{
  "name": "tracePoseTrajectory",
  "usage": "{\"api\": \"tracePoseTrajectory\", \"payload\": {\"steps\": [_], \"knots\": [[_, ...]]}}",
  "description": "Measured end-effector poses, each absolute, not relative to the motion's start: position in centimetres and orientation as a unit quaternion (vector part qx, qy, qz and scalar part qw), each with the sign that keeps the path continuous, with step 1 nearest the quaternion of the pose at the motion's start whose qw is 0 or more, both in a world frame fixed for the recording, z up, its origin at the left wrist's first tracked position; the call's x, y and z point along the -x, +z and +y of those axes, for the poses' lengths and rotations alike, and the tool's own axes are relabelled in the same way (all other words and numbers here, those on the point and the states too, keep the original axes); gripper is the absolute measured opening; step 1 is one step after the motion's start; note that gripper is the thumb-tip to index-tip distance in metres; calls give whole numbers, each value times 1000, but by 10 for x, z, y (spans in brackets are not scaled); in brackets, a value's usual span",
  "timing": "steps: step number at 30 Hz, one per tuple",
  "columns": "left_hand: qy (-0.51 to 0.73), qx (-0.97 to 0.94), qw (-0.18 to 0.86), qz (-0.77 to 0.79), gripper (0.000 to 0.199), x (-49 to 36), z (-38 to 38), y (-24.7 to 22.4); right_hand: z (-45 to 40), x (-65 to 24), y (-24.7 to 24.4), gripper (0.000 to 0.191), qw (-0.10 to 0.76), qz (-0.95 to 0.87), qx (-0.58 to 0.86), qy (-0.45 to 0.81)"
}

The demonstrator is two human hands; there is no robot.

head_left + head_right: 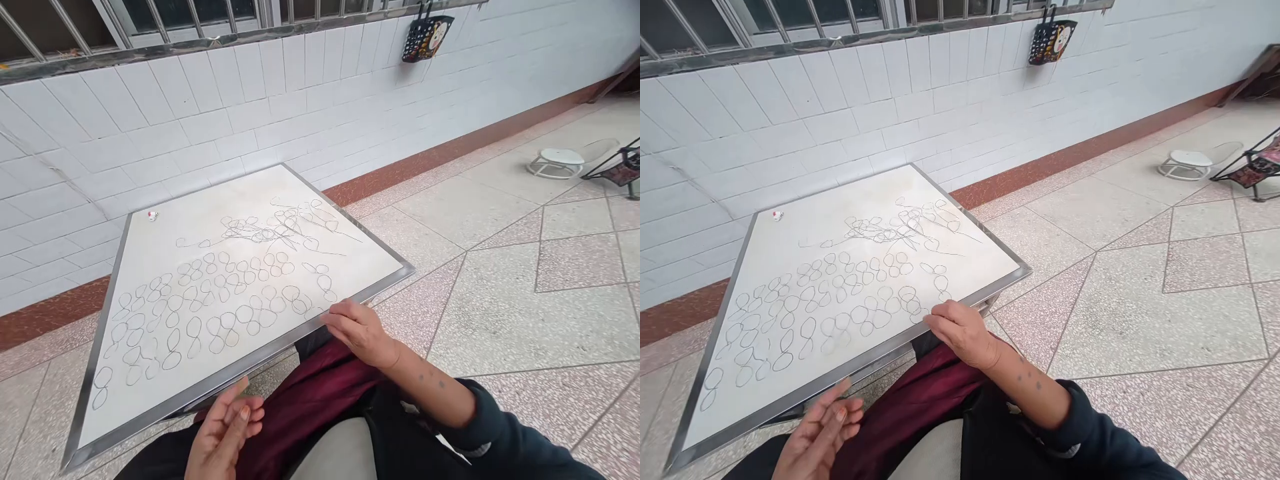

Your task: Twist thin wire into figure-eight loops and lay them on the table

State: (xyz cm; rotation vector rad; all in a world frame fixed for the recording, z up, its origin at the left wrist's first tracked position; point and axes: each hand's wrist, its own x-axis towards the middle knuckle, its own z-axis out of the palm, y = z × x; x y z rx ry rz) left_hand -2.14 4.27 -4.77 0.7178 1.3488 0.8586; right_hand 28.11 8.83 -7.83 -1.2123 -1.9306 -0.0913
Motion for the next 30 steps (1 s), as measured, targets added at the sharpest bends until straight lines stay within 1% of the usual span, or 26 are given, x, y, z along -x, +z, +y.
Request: {"api": "tracePoseTrajectory", "payload": {"steps": [2, 4, 6, 8, 10, 12, 15, 17, 19, 22, 24, 25, 27, 30], "knots": [[374, -317, 704, 514, 56, -13, 52, -24, 77, -274, -67, 23, 421, -788, 449, 6], [392, -299, 736, 464, 50, -37, 60, -11, 68, -267, -58, 24, 410, -807, 417, 77], [426, -287, 737, 441, 51, -50, 62, -7, 61, -262, -51, 24, 403, -822, 376, 144], [454, -288, 717, 444, 53, -54, 61, -7, 58, -258, -49, 25, 408, -834, 329, 170], [475, -294, 690, 460, 52, -53, 57, -7, 56, -254, -48, 29, 421, -848, 289, 141], [490, -299, 669, 472, 49, -52, 54, -7, 56, -250, -49, 32, 431, -860, 260, 80], [504, -302, 653, 478, 42, -52, 50, -6, 57, -244, -48, 28, 464, -851, 247, 12], [516, -306, 641, 479, 38, -54, 48, -5, 56, -238, -47, 24, 491, -828, 269, 19], [528, -314, 625, 481, 36, -56, 46, -4, 52, -230, -46, 19, 515, -795, 308, 88], [538, -332, 602, 487, 34, -58, 42, -4, 43, -215, -46, 19, 547, -698, 352, 301], [539, -346, 590, 492, 34, -59, 40, -5, 37, -206, -45, 22, 566, -604, 349, 440], [538, -354, 584, 495, 34, -59, 38, -6, 35, -202, -45, 24, 574, -561, 341, 490], [535, -369, 572, 501, 33, -58, 37, -8, 33, -198, -42, 28, 582, -505, 325, 548], [528, -392, 555, 509, 33, -56, 35, -10, 33, -198, -36, 28, 568, -485, 331, 576]]}}
